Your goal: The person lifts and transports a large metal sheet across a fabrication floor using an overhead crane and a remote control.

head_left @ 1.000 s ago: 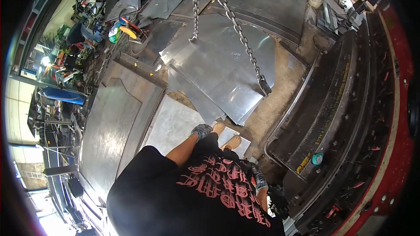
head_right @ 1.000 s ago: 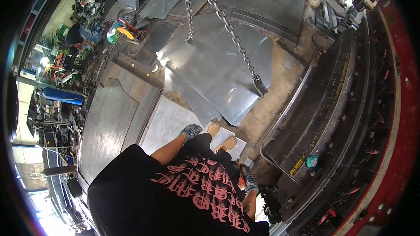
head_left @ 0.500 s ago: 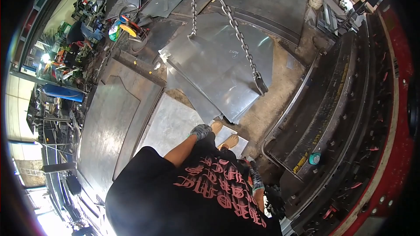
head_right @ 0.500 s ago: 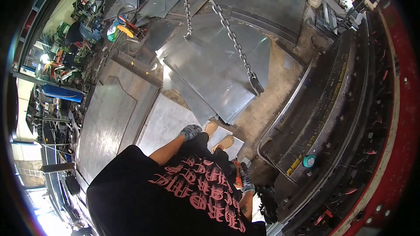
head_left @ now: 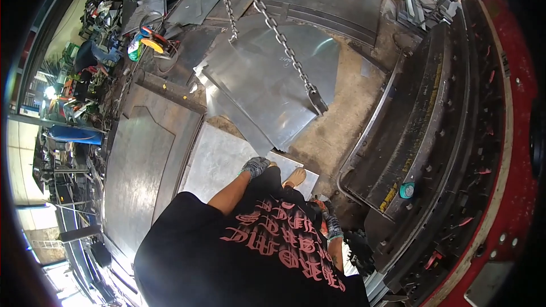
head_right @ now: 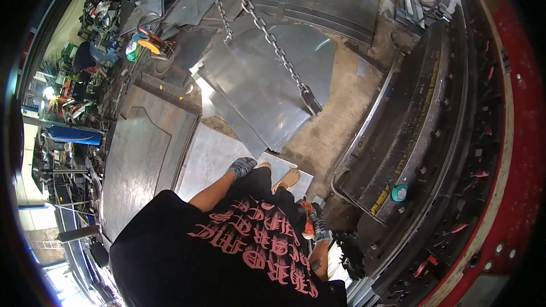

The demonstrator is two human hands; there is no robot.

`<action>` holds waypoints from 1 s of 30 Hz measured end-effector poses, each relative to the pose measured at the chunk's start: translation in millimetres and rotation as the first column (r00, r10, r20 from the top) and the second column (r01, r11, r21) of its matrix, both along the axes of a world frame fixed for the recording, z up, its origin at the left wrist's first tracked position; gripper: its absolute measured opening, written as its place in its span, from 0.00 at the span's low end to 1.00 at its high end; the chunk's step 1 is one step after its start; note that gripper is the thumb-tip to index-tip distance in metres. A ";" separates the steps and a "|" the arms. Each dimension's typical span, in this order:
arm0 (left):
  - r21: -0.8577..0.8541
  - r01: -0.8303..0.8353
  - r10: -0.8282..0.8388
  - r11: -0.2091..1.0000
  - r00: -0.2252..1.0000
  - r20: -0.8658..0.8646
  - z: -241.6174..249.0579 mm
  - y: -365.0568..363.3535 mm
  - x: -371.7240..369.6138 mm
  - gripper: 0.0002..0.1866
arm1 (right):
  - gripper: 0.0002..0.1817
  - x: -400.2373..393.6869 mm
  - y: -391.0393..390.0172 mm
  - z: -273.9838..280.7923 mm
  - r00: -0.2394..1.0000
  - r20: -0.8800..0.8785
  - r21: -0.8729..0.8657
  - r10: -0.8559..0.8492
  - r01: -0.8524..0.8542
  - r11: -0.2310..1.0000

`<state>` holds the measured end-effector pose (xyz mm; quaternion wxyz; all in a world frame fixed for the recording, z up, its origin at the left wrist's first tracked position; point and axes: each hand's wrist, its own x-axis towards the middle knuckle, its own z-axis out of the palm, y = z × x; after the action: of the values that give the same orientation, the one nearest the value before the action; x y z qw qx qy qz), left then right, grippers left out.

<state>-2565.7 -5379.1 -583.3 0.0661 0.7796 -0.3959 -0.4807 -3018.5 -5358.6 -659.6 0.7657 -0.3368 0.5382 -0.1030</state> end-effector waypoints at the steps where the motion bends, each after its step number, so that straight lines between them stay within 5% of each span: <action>1: 0.028 -0.042 0.043 0.999 0.999 -0.018 0.3 -4.0 -1.2 0.27 | 0.18 -1.4 2.2 1.2 1.000 0.001 -0.003 -0.004 0.004 1.000; 13: -0.035 -0.089 0.091 0.995 0.993 0.071 7.8 -19.5 9.2 0.27 | 0.17 3.1 -8.9 6.6 1.000 -0.017 -0.001 0.025 -0.025 1.000; 15: 0.043 -0.242 0.244 0.969 0.969 -0.041 22.2 -15.2 10.5 0.25 | 0.17 5.0 -13.5 9.1 0.999 -0.026 0.001 0.042 -0.042 0.999; 19: -0.047 -0.257 0.256 0.965 0.966 -0.033 -19.7 -1.0 20.2 0.24 | 0.17 7.8 -39.7 10.7 0.996 -0.033 -0.007 0.083 -0.083 0.997; 24: 0.013 -0.331 0.330 0.944 0.943 0.047 -8.2 -8.6 42.1 0.29 | 0.17 18.9 -71.9 13.6 0.990 -0.049 -0.032 0.135 -0.136 0.990; 30: 0.077 -0.393 0.378 0.916 0.913 0.153 -49.3 -15.3 78.9 0.30 | 0.16 53.2 -125.4 10.7 0.977 -0.066 -0.079 0.201 -0.205 0.975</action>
<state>-2486.8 -5394.4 -632.5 0.0914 0.8754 -0.2116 -0.4248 -2965.3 -5484.0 -648.9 0.7412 -0.4254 0.5179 -0.0375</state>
